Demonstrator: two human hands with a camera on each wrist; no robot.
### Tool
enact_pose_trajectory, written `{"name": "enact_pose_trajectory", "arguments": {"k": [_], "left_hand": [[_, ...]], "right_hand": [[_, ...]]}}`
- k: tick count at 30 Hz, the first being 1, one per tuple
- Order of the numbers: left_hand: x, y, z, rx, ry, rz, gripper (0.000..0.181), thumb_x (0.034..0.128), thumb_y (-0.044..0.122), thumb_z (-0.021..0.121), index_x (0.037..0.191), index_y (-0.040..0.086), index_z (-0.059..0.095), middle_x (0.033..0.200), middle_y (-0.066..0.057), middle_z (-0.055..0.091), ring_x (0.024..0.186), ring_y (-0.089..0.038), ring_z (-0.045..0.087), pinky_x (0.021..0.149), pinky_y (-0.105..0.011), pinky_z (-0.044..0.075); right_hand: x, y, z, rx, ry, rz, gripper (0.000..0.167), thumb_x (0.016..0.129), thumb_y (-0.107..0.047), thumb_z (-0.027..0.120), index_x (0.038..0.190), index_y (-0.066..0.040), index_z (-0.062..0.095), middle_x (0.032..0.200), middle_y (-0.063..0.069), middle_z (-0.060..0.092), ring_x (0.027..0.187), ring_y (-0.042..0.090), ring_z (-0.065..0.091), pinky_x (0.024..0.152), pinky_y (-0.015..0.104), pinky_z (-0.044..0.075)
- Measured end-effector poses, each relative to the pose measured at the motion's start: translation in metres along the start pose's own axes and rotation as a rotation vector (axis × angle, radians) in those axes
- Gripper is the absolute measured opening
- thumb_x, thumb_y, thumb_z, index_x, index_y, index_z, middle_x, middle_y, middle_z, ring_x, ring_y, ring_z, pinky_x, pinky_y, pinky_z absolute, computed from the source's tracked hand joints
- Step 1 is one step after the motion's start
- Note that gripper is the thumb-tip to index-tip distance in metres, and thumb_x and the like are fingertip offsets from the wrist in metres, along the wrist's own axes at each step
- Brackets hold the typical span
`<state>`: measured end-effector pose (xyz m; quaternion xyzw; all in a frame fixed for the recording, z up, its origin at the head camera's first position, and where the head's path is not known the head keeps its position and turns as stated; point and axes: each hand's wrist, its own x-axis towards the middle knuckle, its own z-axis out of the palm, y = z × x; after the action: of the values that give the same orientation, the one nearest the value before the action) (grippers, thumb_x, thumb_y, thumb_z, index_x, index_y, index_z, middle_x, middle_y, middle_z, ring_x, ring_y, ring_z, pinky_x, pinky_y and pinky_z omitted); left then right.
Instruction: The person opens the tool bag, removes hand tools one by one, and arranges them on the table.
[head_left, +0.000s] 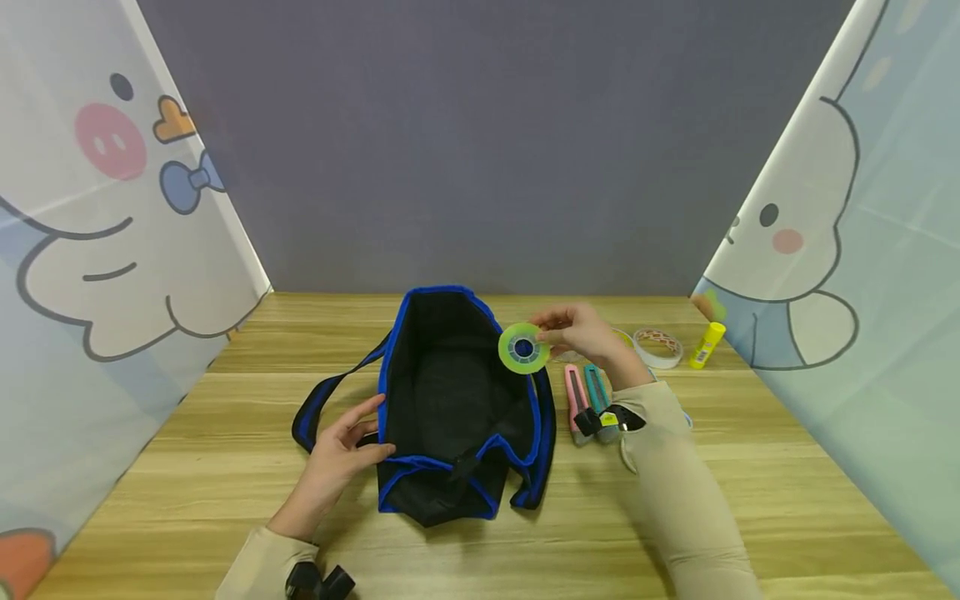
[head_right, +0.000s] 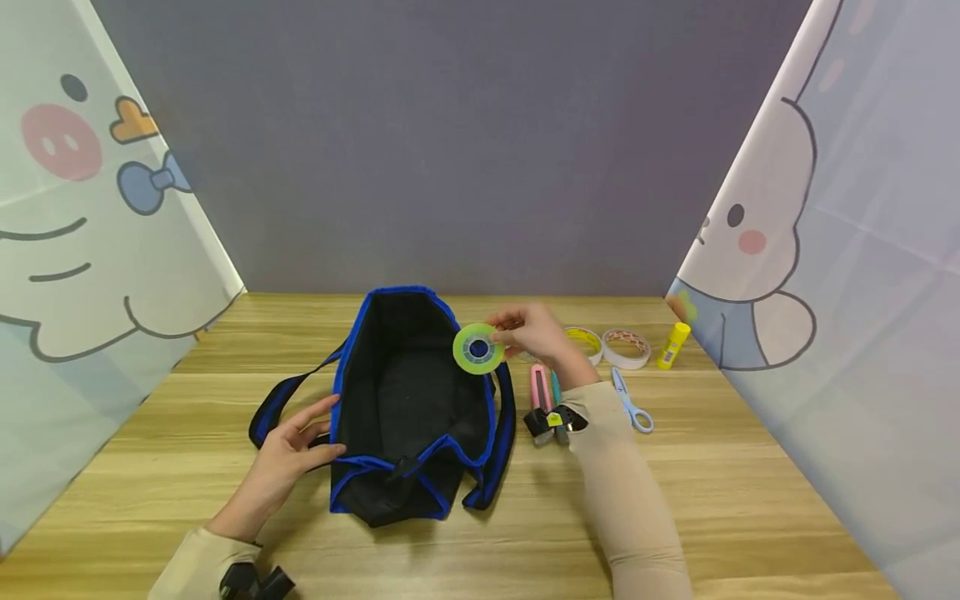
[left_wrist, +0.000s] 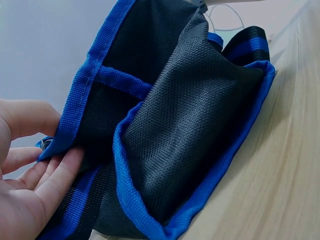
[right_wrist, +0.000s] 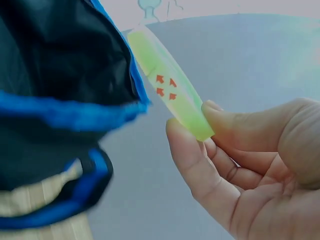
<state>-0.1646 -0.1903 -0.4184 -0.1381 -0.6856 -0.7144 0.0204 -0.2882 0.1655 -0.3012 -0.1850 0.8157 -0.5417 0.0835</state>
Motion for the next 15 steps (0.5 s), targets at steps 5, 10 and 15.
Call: {"name": "enact_pose_trajectory", "arguments": {"k": [5, 10, 15], "left_hand": [[0.001, 0.0, 0.0, -0.006, -0.001, -0.008, 0.071, 0.0821, -0.015, 0.067, 0.146, -0.013, 0.036, 0.117, -0.028, 0.06, 0.1, -0.012, 0.065, 0.078, -0.026, 0.057], [0.0, 0.0, 0.0, -0.008, -0.001, -0.02, 0.072, 0.082, -0.015, 0.067, 0.147, -0.012, 0.036, 0.118, -0.027, 0.06, 0.101, -0.013, 0.064, 0.078, -0.026, 0.057], [0.001, -0.001, 0.0, -0.013, 0.0, -0.012, 0.073, 0.0817, -0.016, 0.067, 0.147, -0.013, 0.035, 0.118, -0.028, 0.06, 0.101, -0.013, 0.065, 0.078, -0.026, 0.057]], "right_hand": [[-0.02, 0.012, -0.028, -0.017, 0.044, 0.022, 0.034, 0.095, 0.005, 0.06, 0.124, 0.02, 0.055, 0.097, 0.015, 0.062, 0.074, 0.013, 0.062, 0.062, 0.027, 0.058], [-0.041, 0.026, -0.052, -0.051, 0.089, 0.06, 0.035, 0.096, 0.004, 0.059, 0.125, 0.021, 0.053, 0.099, 0.015, 0.063, 0.077, 0.012, 0.063, 0.066, 0.029, 0.058], [-0.056, 0.042, -0.07, -0.047, 0.132, 0.078, 0.036, 0.096, 0.005, 0.059, 0.126, 0.024, 0.051, 0.099, 0.01, 0.064, 0.078, 0.008, 0.062, 0.065, 0.027, 0.058]]}}
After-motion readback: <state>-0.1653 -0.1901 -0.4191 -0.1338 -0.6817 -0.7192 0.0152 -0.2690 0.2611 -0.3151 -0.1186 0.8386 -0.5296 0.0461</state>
